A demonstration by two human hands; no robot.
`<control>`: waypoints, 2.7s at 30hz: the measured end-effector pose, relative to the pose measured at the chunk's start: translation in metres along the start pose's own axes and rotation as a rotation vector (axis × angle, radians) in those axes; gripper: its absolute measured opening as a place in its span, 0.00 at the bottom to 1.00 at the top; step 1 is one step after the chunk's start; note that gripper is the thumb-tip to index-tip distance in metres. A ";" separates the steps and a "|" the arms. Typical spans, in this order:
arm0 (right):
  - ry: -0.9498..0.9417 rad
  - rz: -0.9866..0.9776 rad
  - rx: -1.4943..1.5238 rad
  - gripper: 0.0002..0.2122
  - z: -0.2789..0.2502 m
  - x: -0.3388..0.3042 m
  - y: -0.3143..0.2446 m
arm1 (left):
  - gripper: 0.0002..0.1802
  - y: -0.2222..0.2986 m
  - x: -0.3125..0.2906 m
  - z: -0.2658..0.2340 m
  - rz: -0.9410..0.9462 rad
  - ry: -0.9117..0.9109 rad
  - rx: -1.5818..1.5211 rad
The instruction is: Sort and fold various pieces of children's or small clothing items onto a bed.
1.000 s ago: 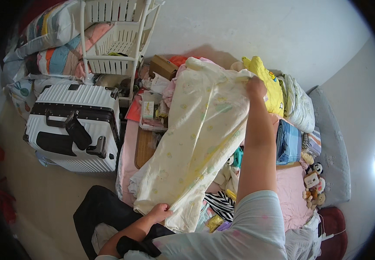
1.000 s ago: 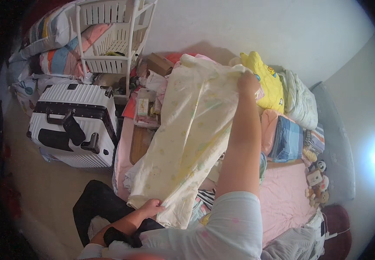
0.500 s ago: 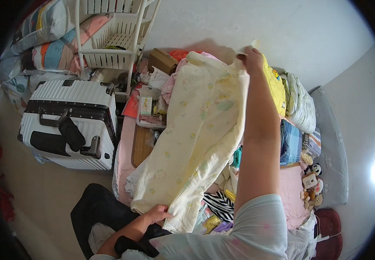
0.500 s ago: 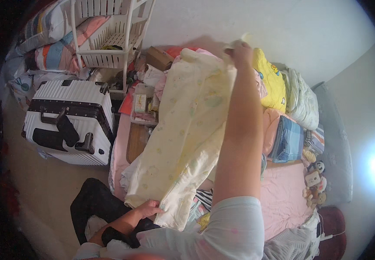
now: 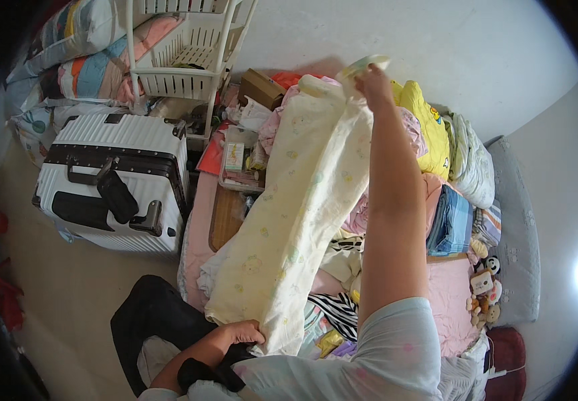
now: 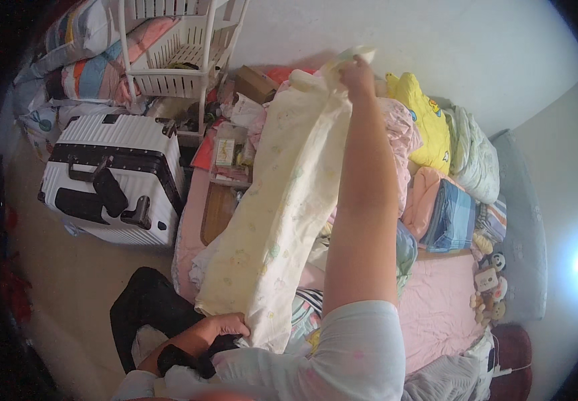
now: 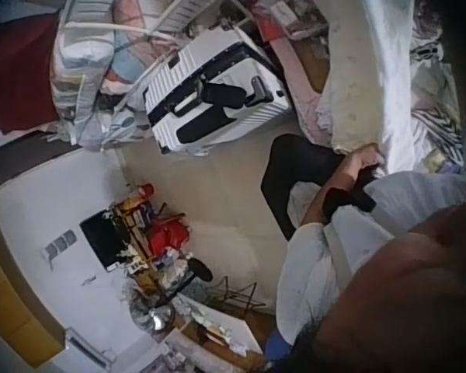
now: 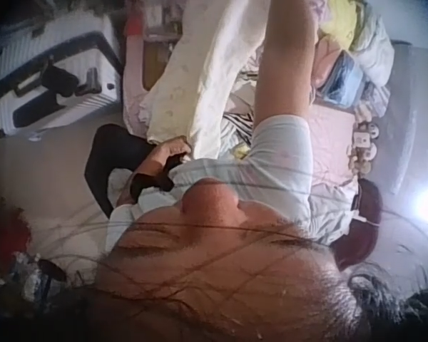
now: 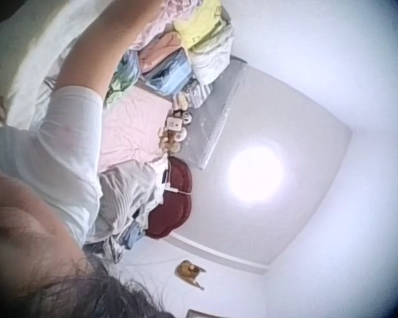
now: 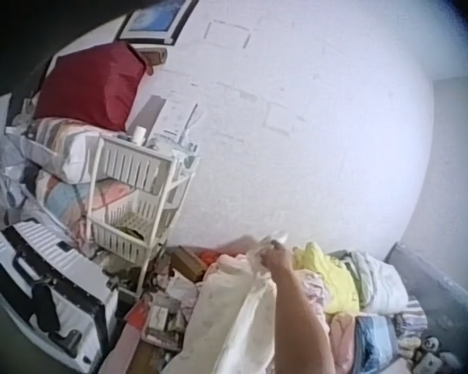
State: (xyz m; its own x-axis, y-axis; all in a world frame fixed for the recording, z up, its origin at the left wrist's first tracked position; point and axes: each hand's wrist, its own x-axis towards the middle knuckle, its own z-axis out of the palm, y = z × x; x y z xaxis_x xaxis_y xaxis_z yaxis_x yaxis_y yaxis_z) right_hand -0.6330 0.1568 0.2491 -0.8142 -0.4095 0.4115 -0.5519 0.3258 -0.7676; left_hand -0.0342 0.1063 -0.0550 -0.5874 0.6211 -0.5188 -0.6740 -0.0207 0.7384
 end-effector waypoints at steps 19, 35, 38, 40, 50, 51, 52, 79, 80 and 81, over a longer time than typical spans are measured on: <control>0.208 -0.319 -0.684 0.14 0.023 -0.340 -0.053 | 0.29 0.017 -0.016 -0.001 -0.023 0.328 -0.305; -0.299 1.000 0.083 0.20 0.075 -0.602 -0.014 | 0.22 0.010 -0.050 -0.021 0.227 1.104 0.436; -0.315 1.092 0.060 0.21 0.081 -0.606 -0.028 | 0.19 0.000 -0.077 -0.046 0.373 1.352 0.688; -0.281 1.071 -0.110 0.25 0.084 -0.622 -0.015 | 0.18 0.001 -0.088 -0.055 0.203 1.311 0.676; -0.386 0.663 -0.540 0.44 0.084 -0.640 -0.064 | 0.31 0.020 -0.098 -0.057 -0.352 0.915 0.870; -0.413 0.694 -0.522 0.44 0.084 -0.637 -0.074 | 0.31 0.018 -0.099 -0.059 -0.352 0.918 0.871; -0.439 0.725 -0.503 0.45 0.085 -0.635 -0.079 | 0.34 0.015 -0.101 -0.062 -0.334 0.862 0.882; -0.424 1.025 -0.196 0.13 0.077 -0.664 -0.067 | 0.35 0.025 -0.139 -0.037 0.177 0.360 0.439; -0.423 1.030 -0.196 0.13 0.078 -0.667 -0.064 | 0.31 0.025 -0.139 -0.035 0.125 0.310 0.352; -0.301 0.996 -0.129 0.12 0.079 -0.671 -0.059 | 0.31 0.025 -0.140 -0.034 0.122 0.305 0.351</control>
State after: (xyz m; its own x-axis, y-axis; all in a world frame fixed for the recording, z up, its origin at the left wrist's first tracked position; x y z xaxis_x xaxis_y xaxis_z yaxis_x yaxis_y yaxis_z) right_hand -0.0397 0.3446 -0.0205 -0.8422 -0.0955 -0.5307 0.3140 0.7132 -0.6266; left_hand 0.0156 -0.0075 0.0215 -0.7929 0.3712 -0.4832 -0.4308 0.2192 0.8754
